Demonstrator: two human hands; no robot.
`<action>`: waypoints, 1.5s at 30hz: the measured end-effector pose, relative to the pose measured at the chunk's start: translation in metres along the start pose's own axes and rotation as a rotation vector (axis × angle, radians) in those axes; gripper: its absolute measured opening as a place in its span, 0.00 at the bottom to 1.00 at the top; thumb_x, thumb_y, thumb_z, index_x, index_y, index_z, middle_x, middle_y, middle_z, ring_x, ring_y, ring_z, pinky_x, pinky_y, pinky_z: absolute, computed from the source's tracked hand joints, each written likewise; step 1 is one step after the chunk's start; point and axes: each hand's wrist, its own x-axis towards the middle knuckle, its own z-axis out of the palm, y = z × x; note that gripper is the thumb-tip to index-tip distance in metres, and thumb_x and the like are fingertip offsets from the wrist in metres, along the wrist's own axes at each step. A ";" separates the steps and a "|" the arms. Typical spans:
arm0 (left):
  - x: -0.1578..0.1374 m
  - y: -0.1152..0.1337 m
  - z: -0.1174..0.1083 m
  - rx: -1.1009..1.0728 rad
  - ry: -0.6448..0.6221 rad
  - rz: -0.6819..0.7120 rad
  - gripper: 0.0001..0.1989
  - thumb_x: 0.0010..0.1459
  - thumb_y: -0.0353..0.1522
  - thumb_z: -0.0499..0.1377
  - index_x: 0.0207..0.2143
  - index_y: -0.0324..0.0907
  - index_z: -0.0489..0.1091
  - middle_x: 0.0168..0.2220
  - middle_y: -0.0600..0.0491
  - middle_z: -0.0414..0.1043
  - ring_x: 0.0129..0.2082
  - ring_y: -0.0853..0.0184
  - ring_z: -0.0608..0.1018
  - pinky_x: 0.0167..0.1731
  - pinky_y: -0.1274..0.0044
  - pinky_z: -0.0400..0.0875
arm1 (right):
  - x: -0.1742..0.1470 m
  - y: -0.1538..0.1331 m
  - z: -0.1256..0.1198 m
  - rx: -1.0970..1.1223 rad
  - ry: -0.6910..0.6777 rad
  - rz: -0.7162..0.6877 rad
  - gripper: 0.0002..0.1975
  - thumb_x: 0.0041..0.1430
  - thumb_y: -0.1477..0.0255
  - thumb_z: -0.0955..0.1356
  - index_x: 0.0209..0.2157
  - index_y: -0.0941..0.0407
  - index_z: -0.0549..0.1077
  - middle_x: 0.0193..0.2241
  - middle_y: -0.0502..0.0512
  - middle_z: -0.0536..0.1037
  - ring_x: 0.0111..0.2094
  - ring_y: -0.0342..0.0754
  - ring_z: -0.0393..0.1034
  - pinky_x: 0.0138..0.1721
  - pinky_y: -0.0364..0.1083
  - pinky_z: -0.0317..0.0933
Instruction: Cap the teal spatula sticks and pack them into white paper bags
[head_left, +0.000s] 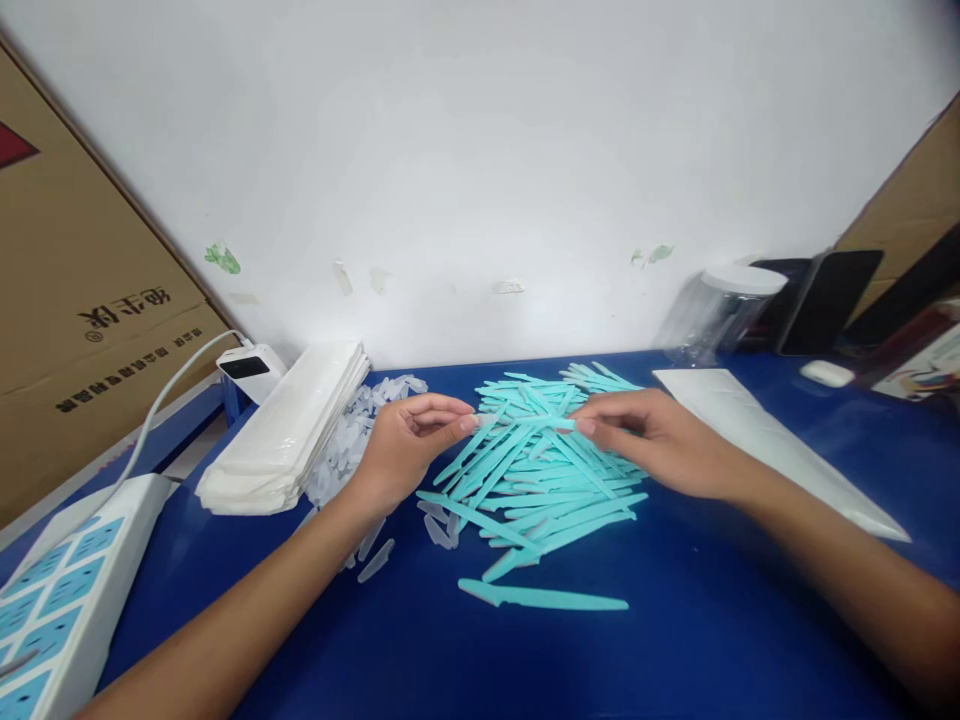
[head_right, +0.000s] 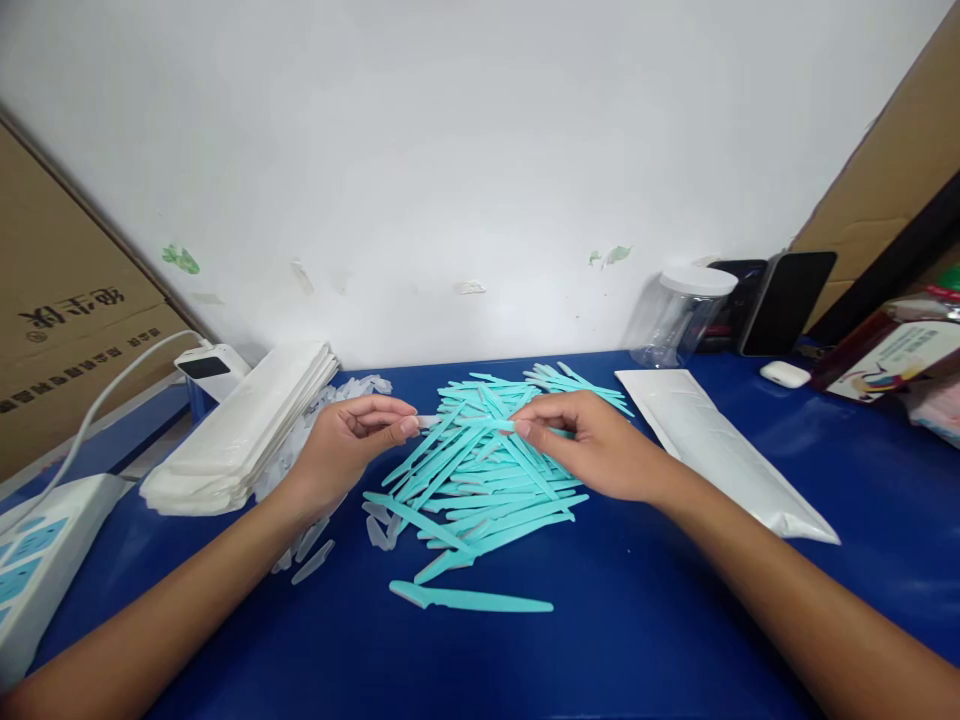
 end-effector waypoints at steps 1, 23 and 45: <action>-0.002 0.001 0.002 -0.003 0.004 -0.001 0.17 0.54 0.43 0.79 0.40 0.42 0.84 0.37 0.49 0.88 0.38 0.62 0.88 0.42 0.73 0.82 | -0.001 -0.001 0.002 0.022 -0.018 -0.001 0.25 0.72 0.49 0.68 0.33 0.55 0.82 0.31 0.55 0.81 0.33 0.50 0.71 0.35 0.48 0.64; -0.010 0.007 0.010 0.075 -0.034 0.067 0.12 0.54 0.41 0.79 0.34 0.44 0.85 0.31 0.50 0.87 0.32 0.61 0.87 0.33 0.74 0.81 | -0.006 -0.016 0.006 0.094 -0.008 0.014 0.21 0.71 0.52 0.70 0.33 0.53 0.83 0.31 0.55 0.82 0.33 0.51 0.74 0.35 0.47 0.69; -0.018 0.013 0.011 0.488 -0.012 0.307 0.13 0.63 0.45 0.73 0.47 0.51 0.86 0.44 0.52 0.88 0.41 0.57 0.86 0.44 0.67 0.81 | -0.004 -0.004 0.010 0.103 -0.010 0.008 0.20 0.70 0.50 0.71 0.40 0.51 0.86 0.40 0.56 0.88 0.41 0.56 0.81 0.43 0.51 0.73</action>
